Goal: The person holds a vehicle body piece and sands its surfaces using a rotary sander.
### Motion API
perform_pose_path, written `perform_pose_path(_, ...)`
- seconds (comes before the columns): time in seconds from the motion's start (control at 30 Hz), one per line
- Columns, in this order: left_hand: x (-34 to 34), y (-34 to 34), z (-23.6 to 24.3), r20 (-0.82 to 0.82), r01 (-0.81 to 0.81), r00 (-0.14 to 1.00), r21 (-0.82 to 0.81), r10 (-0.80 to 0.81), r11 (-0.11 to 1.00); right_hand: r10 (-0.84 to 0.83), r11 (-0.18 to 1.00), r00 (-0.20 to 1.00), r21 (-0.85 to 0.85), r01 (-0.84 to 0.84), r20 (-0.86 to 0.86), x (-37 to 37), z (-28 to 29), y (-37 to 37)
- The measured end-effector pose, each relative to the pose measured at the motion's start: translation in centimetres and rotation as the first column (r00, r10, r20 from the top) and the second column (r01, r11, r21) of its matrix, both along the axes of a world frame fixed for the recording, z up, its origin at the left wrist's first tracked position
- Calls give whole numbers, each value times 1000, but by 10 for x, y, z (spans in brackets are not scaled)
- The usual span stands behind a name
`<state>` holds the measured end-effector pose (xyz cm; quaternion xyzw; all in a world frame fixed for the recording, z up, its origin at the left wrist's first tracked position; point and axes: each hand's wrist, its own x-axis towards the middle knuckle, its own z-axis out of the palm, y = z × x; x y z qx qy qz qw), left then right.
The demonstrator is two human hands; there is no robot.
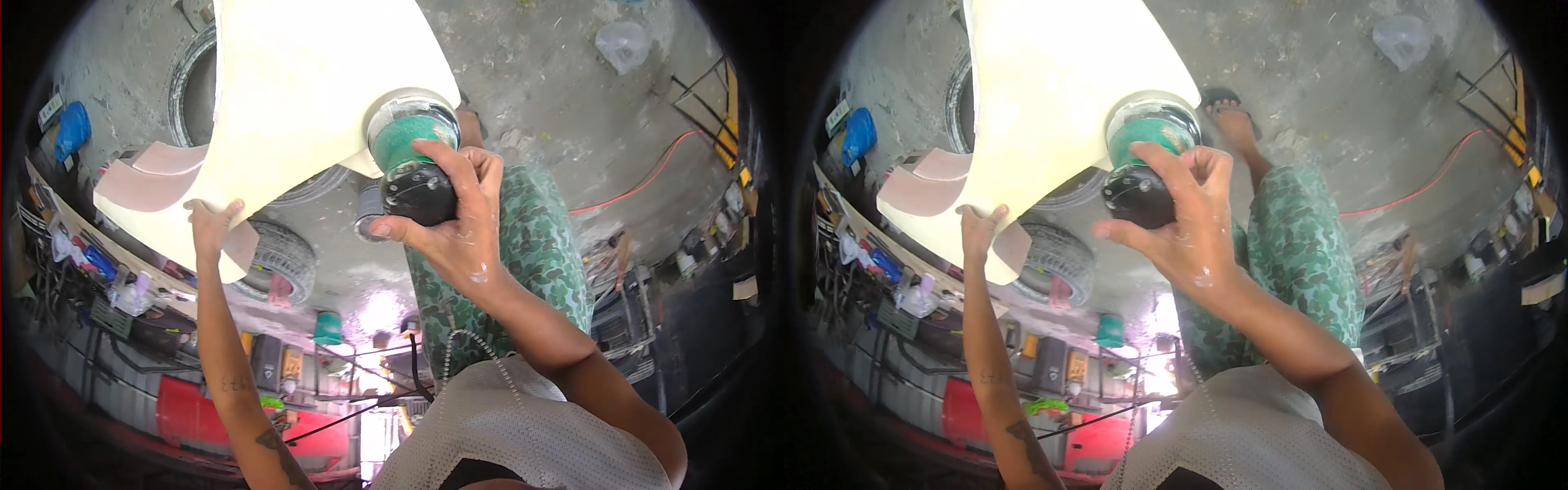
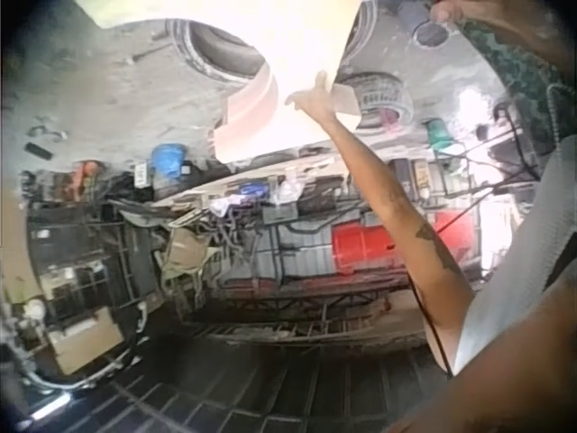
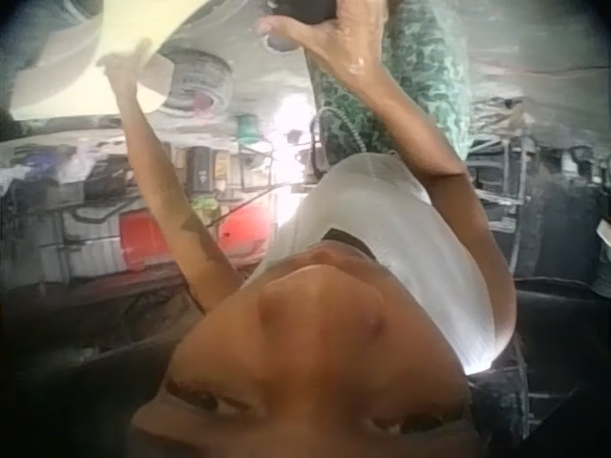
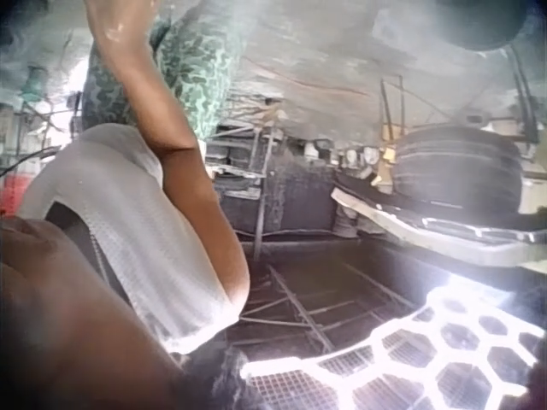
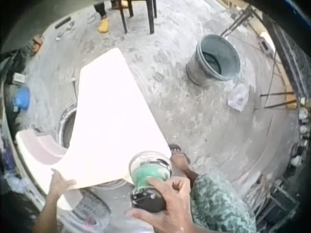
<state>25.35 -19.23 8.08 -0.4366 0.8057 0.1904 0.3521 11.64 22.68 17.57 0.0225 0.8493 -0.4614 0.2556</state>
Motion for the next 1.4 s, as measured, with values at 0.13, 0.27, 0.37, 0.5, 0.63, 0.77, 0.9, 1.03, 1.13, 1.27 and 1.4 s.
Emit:
perform_pose_path(0.13, -2, -2, 2, 19, -59, 998, 84, 58, 995, 3, 997, 983, -80, 11, 181, 13, 7, -31)
perform_pose_path(0.27, -1, -3, 0, 46, -22, 999, 59, 19, 998, 74, 975, 974, -220, -26, 214, 28, 3, -74)
perform_pose_path(0.37, 0, -4, -2, 94, -57, 994, 46, 52, 997, 114, 957, 976, -284, -58, 184, 43, -1, -97)
perform_pose_path(0.5, 0, -9, -3, 31, -88, 996, 154, 85, 984, 10, 973, 998, -231, 6, 69, 50, -7, -87)
perform_pose_path(0.63, 2, -10, -7, 37, -113, 994, 201, 107, 973, -314, 929, 943, -241, 281, -112, 35, -19, -51)
perform_pose_path(0.77, 4, -9, -9, 102, -63, 993, 68, 56, 996, -627, 713, 777, -355, 605, 64, 32, -22, -50)
perform_pose_path(0.9, 1, -9, -6, 76, -74, 995, 120, 65, 990, -331, 919, 939, -257, 299, -95, 48, -17, -84)
perform_pose_path(1.03, -1, -8, -6, 134, -24, 991, 92, 12, 995, -246, 925, 969, -297, 238, 12, 52, -9, -98)
perform_pose_path(1.13, 1, -9, -7, 117, -24, 993, 107, 12, 994, -305, 924, 951, -260, 281, -57, 39, -13, -82)
perform_pose_path(1.27, 6, -12, -11, 87, -51, 995, 134, 40, 990, -545, 803, 838, -302, 514, -22, 22, -24, -66)
perform_pose_path(1.4, 4, -13, -15, 96, -56, 994, 122, 44, 991, -474, 869, 873, -225, 441, -117, 23, -17, -80)
